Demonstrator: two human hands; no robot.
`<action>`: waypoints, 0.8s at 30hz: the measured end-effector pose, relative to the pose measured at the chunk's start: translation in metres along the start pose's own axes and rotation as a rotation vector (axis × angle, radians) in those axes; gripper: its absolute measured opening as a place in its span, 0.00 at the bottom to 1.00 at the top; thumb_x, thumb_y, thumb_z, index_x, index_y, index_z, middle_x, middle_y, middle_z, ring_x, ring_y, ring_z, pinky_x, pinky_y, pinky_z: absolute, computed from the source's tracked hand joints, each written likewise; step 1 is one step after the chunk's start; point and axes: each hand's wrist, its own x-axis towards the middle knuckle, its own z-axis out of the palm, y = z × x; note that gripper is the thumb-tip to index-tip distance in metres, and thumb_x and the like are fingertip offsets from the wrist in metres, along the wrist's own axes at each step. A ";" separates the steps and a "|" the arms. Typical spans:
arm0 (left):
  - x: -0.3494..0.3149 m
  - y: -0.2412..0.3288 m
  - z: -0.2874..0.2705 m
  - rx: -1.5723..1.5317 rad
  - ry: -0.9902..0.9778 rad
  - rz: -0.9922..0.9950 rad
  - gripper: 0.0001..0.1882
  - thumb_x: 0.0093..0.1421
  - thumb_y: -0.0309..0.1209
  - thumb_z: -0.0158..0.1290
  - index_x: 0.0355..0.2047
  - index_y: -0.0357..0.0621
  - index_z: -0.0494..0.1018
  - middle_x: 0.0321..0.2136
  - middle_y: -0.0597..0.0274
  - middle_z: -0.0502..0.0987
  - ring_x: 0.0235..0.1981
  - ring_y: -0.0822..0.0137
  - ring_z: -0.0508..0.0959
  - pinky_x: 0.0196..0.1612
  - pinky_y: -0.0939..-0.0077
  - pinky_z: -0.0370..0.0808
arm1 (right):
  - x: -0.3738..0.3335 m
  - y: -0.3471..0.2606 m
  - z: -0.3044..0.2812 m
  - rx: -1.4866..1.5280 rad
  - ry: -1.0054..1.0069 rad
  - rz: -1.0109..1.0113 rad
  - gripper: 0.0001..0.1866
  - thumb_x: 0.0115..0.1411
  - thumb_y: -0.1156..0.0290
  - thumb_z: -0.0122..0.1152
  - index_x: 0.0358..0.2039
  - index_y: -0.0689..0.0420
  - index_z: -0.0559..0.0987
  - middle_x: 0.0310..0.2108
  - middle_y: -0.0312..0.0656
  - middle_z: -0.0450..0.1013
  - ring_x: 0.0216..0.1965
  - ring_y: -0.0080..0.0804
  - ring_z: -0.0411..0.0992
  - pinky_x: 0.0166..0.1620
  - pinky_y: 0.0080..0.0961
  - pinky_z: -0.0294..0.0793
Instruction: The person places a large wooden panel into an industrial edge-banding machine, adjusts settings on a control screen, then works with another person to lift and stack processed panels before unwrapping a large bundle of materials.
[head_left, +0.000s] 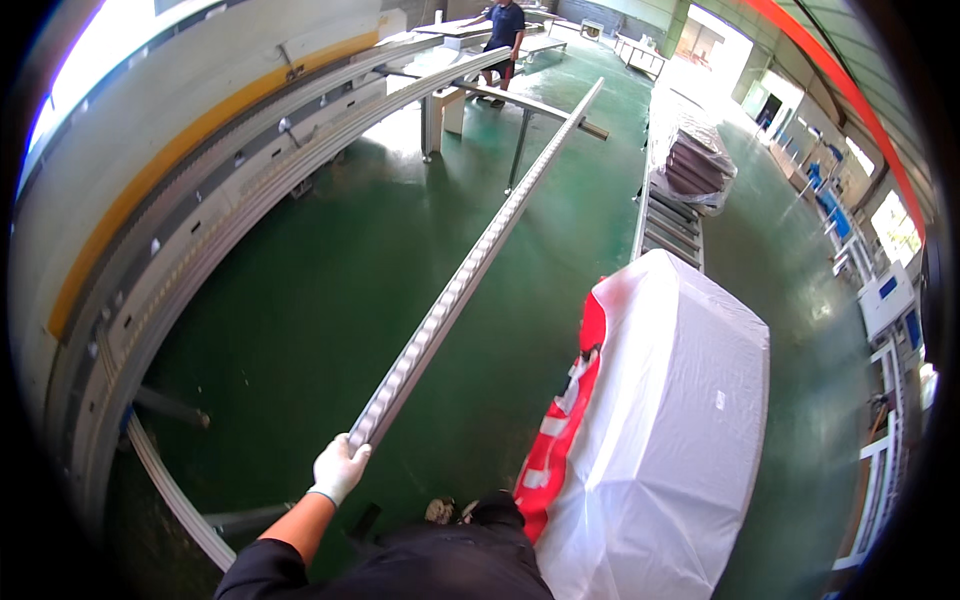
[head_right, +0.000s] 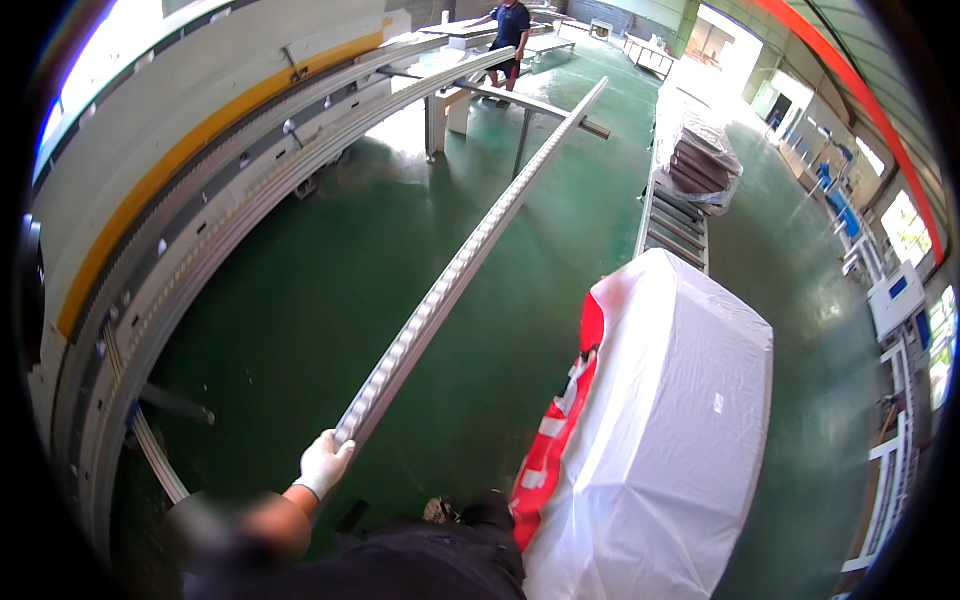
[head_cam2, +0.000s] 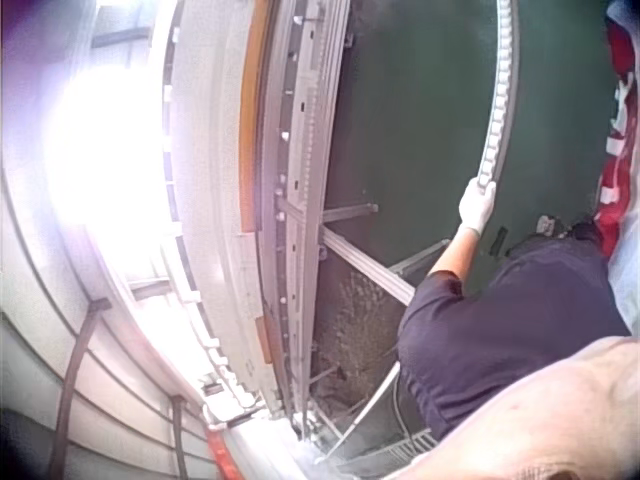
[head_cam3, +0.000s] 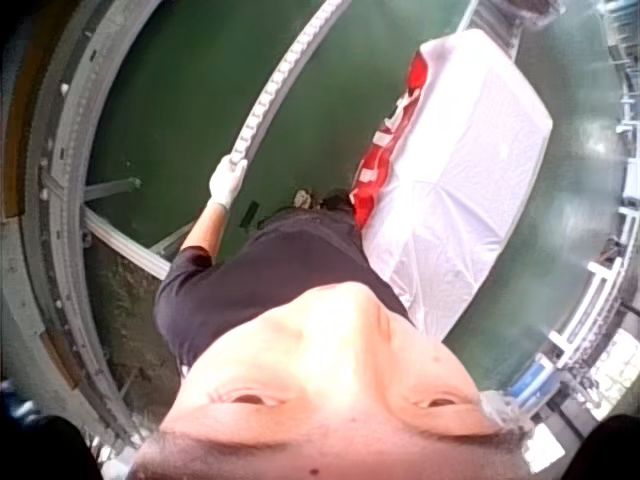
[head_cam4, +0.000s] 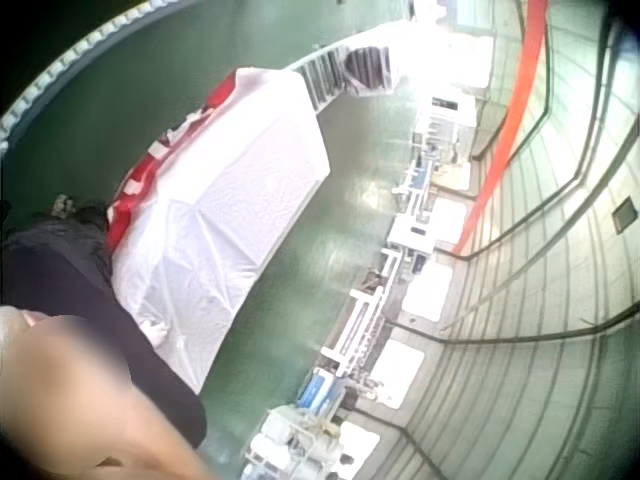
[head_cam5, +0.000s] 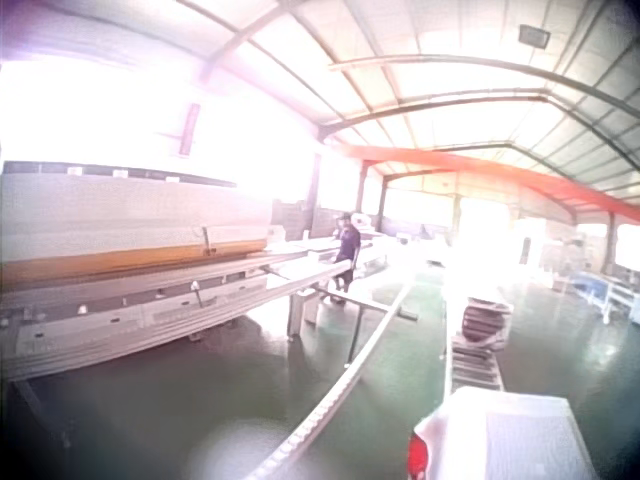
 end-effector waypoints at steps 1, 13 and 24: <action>0.029 0.030 0.003 -0.008 -0.008 0.022 0.31 0.63 0.54 0.53 0.53 0.39 0.73 0.43 0.43 0.81 0.46 0.44 0.81 0.51 0.53 0.77 | 0.017 -0.018 0.001 0.022 -0.006 0.036 0.27 0.68 0.62 0.54 0.62 0.66 0.70 0.59 0.55 0.68 0.62 0.42 0.65 0.66 0.36 0.61; 0.356 0.343 0.055 0.055 0.111 0.046 0.36 0.63 0.54 0.52 0.61 0.38 0.68 0.49 0.42 0.79 0.50 0.45 0.80 0.54 0.54 0.76 | 0.409 -0.348 -0.050 0.556 0.078 0.050 0.21 0.68 0.70 0.53 0.58 0.66 0.74 0.51 0.47 0.74 0.54 0.32 0.69 0.61 0.30 0.67; 0.611 0.620 0.082 0.000 0.114 0.181 0.38 0.62 0.52 0.54 0.63 0.36 0.67 0.49 0.43 0.80 0.50 0.47 0.80 0.53 0.57 0.77 | 0.689 -0.886 -0.040 1.227 -0.623 -0.213 0.09 0.66 0.72 0.56 0.44 0.60 0.78 0.36 0.39 0.73 0.34 0.26 0.70 0.39 0.24 0.74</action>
